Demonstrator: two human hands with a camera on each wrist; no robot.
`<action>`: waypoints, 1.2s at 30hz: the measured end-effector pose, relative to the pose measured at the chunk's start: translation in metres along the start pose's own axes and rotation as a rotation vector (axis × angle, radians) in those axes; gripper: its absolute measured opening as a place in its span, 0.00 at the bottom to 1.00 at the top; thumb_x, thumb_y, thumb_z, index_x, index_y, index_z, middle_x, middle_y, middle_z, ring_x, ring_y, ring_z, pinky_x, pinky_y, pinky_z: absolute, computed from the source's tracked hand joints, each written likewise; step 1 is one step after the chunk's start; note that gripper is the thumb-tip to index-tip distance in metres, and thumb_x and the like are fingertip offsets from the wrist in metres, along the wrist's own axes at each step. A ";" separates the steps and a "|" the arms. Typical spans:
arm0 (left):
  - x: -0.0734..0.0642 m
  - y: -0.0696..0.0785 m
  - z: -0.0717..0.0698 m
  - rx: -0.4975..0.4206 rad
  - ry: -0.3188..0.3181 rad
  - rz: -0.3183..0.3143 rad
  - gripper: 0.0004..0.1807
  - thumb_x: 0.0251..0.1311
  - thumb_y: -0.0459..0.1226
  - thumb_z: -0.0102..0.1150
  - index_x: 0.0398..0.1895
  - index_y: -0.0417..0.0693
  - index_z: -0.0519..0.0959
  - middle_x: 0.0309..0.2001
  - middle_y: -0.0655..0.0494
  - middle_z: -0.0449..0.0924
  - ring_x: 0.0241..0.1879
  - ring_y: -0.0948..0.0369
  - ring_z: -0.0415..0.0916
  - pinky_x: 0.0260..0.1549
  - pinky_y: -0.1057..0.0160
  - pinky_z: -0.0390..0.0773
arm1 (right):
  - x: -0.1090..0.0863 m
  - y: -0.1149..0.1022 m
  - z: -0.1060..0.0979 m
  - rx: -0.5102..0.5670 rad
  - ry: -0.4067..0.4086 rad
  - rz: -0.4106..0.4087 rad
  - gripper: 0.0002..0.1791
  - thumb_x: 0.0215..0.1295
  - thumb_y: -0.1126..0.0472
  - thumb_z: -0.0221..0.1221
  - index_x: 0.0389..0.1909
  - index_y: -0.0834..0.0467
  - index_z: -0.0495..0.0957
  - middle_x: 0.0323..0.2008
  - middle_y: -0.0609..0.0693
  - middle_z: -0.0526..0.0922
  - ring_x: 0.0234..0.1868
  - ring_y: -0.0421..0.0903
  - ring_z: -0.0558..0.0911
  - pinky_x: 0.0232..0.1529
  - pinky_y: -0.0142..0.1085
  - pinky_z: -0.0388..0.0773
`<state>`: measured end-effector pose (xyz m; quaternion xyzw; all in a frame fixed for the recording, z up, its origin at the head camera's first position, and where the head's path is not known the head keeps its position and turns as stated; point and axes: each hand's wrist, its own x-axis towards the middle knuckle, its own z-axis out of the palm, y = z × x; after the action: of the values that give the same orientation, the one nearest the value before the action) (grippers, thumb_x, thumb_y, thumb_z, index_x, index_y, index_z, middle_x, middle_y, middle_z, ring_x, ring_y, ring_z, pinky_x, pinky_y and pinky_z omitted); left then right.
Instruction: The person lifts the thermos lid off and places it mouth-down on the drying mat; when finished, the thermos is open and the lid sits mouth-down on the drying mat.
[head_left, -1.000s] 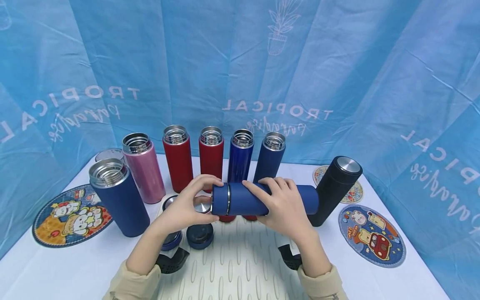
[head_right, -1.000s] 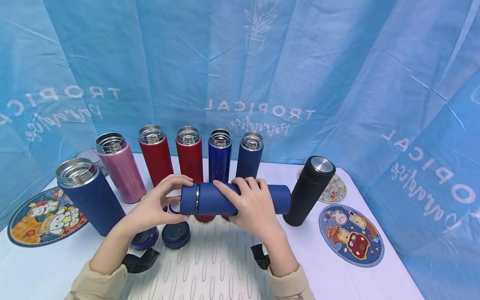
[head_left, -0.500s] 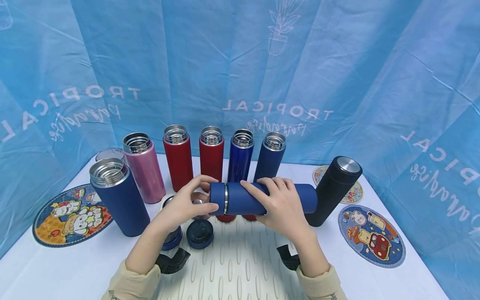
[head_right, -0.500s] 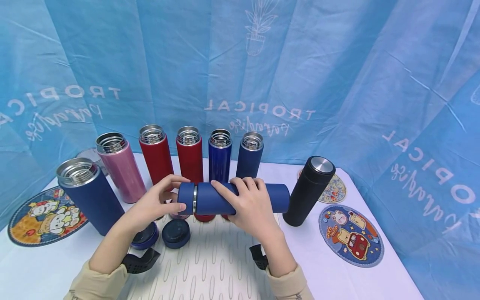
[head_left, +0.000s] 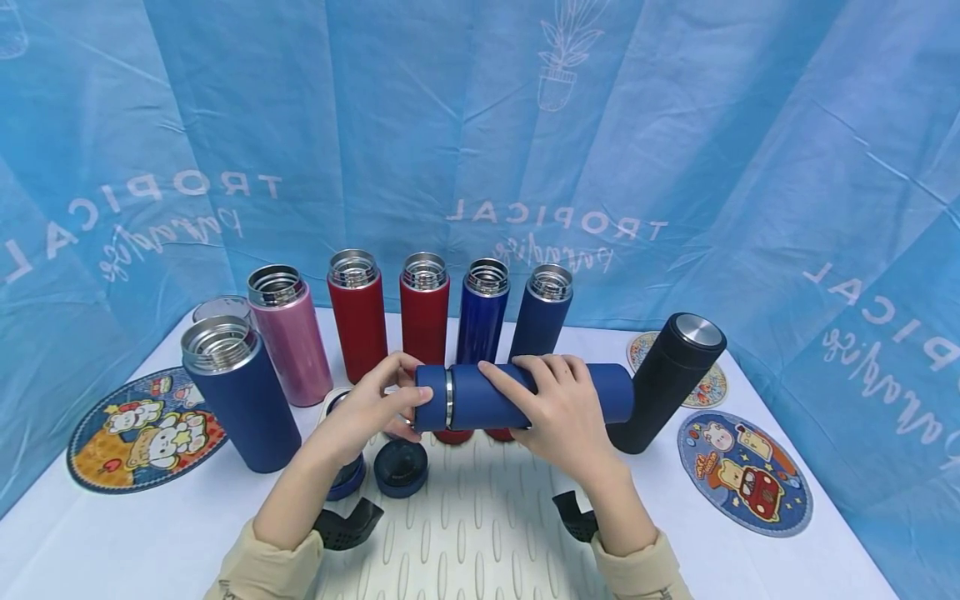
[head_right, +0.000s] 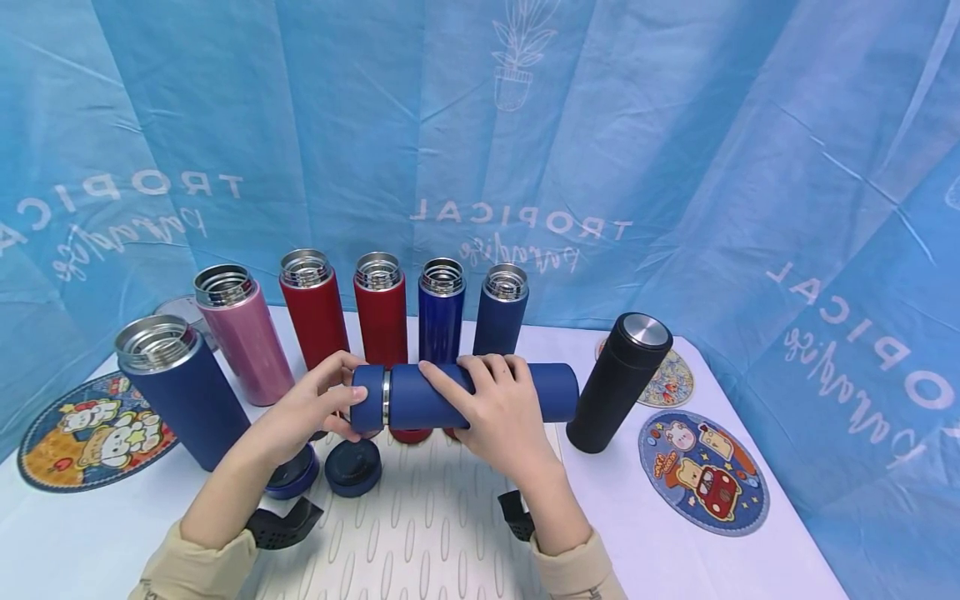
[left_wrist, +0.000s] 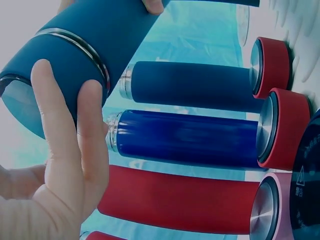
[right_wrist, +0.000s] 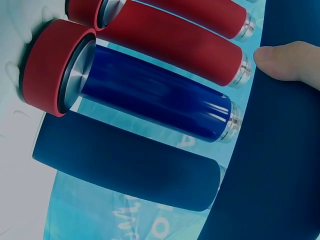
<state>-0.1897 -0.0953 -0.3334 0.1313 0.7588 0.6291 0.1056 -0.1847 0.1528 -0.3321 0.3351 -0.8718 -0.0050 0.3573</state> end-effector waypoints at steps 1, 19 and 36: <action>0.000 0.000 0.000 -0.003 -0.002 -0.001 0.24 0.58 0.41 0.54 0.54 0.41 0.62 0.46 0.38 0.64 0.35 0.49 0.76 0.30 0.54 0.82 | 0.000 0.000 0.000 -0.004 0.002 -0.002 0.50 0.29 0.45 0.76 0.62 0.40 0.67 0.46 0.54 0.78 0.44 0.55 0.76 0.47 0.50 0.71; -0.002 -0.005 -0.002 0.226 -0.049 0.451 0.36 0.40 0.29 0.70 0.56 0.52 0.68 0.61 0.50 0.59 0.60 0.47 0.60 0.49 0.47 0.74 | -0.002 0.004 -0.001 0.019 -0.022 0.029 0.49 0.30 0.48 0.76 0.62 0.41 0.68 0.46 0.54 0.78 0.44 0.54 0.75 0.47 0.49 0.70; -0.006 0.000 -0.012 -0.016 -0.067 0.188 0.36 0.48 0.29 0.65 0.61 0.50 0.62 0.54 0.35 0.63 0.39 0.47 0.79 0.32 0.52 0.81 | -0.002 0.007 -0.002 0.088 0.029 0.183 0.51 0.28 0.50 0.77 0.63 0.43 0.67 0.48 0.56 0.77 0.47 0.56 0.75 0.49 0.52 0.71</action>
<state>-0.1882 -0.1086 -0.3308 0.2221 0.7341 0.6376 0.0728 -0.1863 0.1606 -0.3300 0.2695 -0.8929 0.0710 0.3537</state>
